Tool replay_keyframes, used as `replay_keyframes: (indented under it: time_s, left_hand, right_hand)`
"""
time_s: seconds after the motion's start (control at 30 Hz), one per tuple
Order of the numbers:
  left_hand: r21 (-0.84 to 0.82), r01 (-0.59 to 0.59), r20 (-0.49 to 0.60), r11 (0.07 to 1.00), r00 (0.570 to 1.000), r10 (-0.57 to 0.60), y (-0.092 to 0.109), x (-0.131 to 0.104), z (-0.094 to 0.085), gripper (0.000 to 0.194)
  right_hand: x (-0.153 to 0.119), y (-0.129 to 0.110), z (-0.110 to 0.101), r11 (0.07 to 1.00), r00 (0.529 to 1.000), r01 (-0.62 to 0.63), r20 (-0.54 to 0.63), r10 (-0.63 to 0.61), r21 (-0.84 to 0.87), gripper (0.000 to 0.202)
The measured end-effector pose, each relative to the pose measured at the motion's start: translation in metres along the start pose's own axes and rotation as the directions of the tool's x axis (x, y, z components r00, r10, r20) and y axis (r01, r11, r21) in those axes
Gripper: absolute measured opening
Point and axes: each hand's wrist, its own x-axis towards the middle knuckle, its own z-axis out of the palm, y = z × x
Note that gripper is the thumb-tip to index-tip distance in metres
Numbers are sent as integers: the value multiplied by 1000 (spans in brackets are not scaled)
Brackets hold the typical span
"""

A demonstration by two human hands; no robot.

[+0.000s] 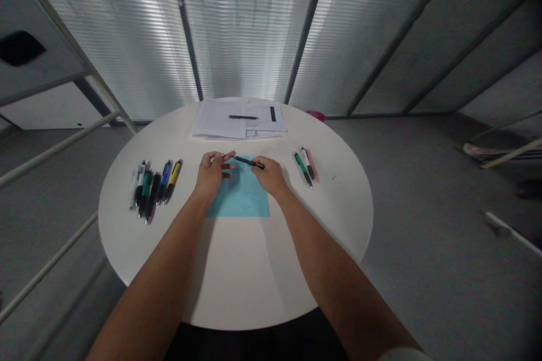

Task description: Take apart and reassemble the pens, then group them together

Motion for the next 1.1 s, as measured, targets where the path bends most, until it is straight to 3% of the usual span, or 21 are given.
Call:
replay_keyframes:
  time_s: [0.47, 1.1]
  left_hand:
    - [-22, 38, 115, 999, 993, -35, 0, -3, 0, 18]
    - [-94, 143, 107, 985, 985, -133, 9, -4, 1, 15]
  right_hand:
    - [0, 1, 1, 997, 1000, 19, 2, -19, -80, 20]
    - [0, -1, 1, 980, 1000, 20, 12, -18, -196, 21]
